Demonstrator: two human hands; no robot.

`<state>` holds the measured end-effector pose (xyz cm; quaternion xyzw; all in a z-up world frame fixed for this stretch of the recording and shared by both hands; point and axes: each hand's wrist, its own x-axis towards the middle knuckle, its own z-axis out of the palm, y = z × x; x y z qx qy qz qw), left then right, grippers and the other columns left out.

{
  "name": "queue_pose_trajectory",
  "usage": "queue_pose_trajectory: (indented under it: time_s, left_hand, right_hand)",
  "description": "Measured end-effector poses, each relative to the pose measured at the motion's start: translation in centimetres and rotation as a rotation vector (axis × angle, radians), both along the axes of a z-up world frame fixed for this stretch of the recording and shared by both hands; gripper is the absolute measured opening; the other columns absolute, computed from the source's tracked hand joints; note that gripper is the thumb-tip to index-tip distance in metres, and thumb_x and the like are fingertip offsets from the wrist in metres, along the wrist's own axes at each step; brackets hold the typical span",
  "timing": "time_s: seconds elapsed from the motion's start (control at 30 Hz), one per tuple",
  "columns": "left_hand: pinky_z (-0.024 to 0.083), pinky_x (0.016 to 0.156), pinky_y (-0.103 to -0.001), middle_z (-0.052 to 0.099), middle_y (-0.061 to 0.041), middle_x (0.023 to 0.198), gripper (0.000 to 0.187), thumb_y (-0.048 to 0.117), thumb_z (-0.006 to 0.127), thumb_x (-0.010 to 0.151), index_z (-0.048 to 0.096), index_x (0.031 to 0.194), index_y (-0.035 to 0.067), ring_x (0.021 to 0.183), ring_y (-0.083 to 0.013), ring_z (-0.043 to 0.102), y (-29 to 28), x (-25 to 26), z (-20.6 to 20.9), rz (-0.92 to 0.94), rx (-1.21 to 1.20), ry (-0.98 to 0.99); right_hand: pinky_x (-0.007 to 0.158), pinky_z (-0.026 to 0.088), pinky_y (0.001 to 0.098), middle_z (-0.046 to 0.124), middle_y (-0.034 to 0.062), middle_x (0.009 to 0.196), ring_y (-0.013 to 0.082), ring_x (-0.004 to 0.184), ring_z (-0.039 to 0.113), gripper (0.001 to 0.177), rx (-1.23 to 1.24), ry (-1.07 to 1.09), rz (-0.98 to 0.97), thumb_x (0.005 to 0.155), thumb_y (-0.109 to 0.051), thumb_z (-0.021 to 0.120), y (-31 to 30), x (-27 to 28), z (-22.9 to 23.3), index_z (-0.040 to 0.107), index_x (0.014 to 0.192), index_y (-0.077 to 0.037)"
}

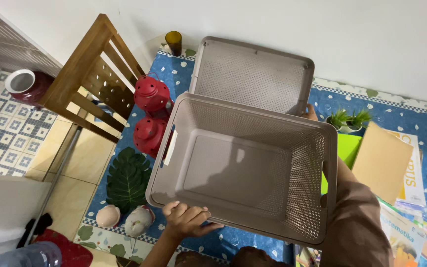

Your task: The person opens the lid of a plastic storage basket on the table and places school books from the table into the basket one at a time, stacking them inside. The clip ends while several books remain on the table.

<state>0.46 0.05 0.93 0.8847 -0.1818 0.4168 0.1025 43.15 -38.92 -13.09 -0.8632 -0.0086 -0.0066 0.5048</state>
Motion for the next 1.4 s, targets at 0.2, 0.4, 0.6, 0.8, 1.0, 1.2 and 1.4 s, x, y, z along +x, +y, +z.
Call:
queue_pose_trajectory:
  time_s: [0.2,0.4,0.6,0.8,1.0,1.2,1.4]
  left_hand:
    - [0.03,0.096,-0.04,0.05,0.01,0.065,0.049,0.072,0.071,0.088,0.062,0.069,0.027,0.059,-0.0094,0.043,0.1,0.2,0.0,-0.002,0.038,-0.012]
    - [0.031,0.09,-0.04,0.056,0.01,0.081,0.041,0.066,0.074,0.088,0.066,0.079,0.027,0.075,-0.0119,0.049,0.5,0.2,1.3,-0.014,0.094,-0.006]
    - [0.034,0.073,-0.04,0.052,0.005,0.076,0.045,0.064,0.078,0.082,0.062,0.073,0.023,0.07,-0.0179,0.046,0.6,0.2,2.9,-0.024,0.072,0.047]
    - [0.032,0.07,-0.038,0.053,0.006,0.077,0.045,0.06,0.084,0.079,0.064,0.073,0.02,0.072,-0.0181,0.047,0.4,0.0,4.2,-0.05,0.012,0.083]
    - [0.032,0.072,-0.037,0.057,0.009,0.077,0.04,0.059,0.087,0.074,0.069,0.073,0.023,0.073,-0.0169,0.048,0.6,-0.1,4.6,-0.067,-0.025,0.112]
    - [0.033,0.073,-0.037,0.059,0.009,0.078,0.038,0.058,0.088,0.072,0.071,0.074,0.024,0.074,-0.0169,0.052,1.3,0.1,4.4,-0.085,-0.048,0.167]
    - [0.036,0.08,-0.039,0.062,0.008,0.083,0.035,0.053,0.089,0.075,0.072,0.078,0.023,0.08,-0.0185,0.055,1.2,-0.2,5.9,-0.074,-0.049,0.213]
  right_hand:
    - [0.058,0.055,0.0359,0.061,0.0032,0.078,0.0157,0.065,0.061,0.049,1.11,0.644,-0.019,0.098,-0.063,0.058,-1.3,-0.2,0.6,0.058,0.098,-0.014]
    - [0.084,0.052,0.0444,0.058,0.0087,0.122,0.0231,0.106,0.058,0.06,0.747,0.304,0.385,0.102,-0.064,0.045,-5.8,-6.5,4.8,0.049,0.134,-0.014]
    - [0.093,0.052,0.0521,0.053,0.0112,0.146,0.03,0.127,0.056,0.077,0.619,0.567,0.127,0.102,-0.069,0.03,-7.7,-18.2,16.1,0.04,0.153,-0.012]
    - [0.092,0.053,0.049,0.045,0.0073,0.157,0.0271,0.13,0.056,0.075,0.248,0.54,0.253,0.092,-0.036,0.055,-5.2,-27.6,22.2,0.024,0.159,-0.022]
    - [0.083,0.06,0.0437,0.045,0.0107,0.158,0.0221,0.129,0.055,0.086,0.16,0.318,0.16,0.09,-0.007,0.065,-3.2,-29.3,18.4,0.015,0.159,-0.02]
    - [0.089,0.058,0.0392,0.058,0.0149,0.151,0.0231,0.122,0.061,0.075,0.177,0.274,0.076,0.097,-0.012,0.064,-3.8,-31.2,15.7,0.024,0.16,-0.018]
    - [0.09,0.056,0.0405,0.056,0.0119,0.144,0.0258,0.12,0.063,0.062,0.393,0.274,-0.192,0.102,-0.037,0.054,-6.1,-36.3,15.3,0.025,0.154,-0.02]
